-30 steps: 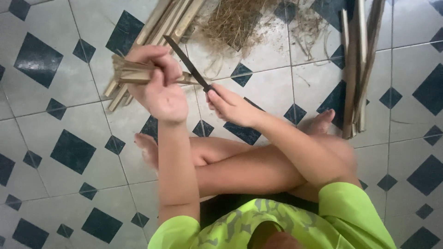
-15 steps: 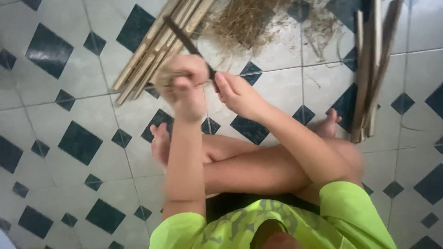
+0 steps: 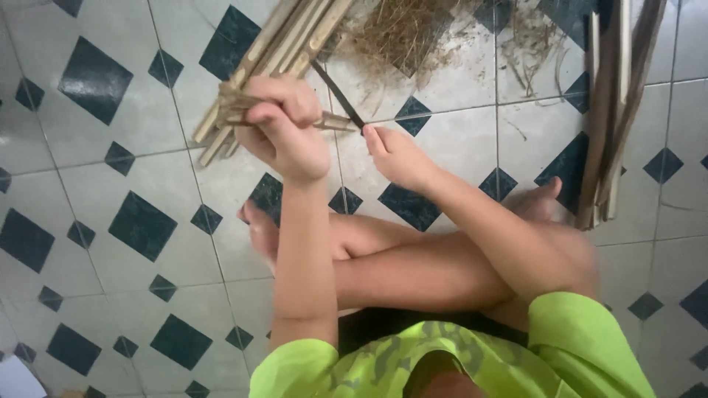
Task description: Shaving thin strips from bamboo or wood pieces using a knife while sitting on the floor.
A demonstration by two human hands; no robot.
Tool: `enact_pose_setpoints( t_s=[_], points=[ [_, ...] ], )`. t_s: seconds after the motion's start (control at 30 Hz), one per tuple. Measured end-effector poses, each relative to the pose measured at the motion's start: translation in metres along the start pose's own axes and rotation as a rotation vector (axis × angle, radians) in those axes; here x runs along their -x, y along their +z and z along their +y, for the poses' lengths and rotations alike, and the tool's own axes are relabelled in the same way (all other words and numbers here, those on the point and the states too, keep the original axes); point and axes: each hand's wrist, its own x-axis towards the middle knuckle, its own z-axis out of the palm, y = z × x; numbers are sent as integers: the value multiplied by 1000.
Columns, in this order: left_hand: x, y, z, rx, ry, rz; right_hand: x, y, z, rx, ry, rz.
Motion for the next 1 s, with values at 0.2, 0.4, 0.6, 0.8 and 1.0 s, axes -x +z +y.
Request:
enact_pose_setpoints(
  t_s=[0.2,0.4,0.6,0.8,1.0],
  points=[
    [-5,-11,-2,95,31,-32,8,-3,-17,-201,-103,-96],
    [-9,-17,-2,91,53,-5,20,-7,-29,63,3,-40],
    [-11,-17,1,61,44,62,12,-3,-12,127,-29,-9],
    [-11,-28,1,130,25,29,18,-1,-19,94,-81,-40],
    [-12,-27,3,128,-1,3,23,-4,-29,90,-86,-27]
  ],
)
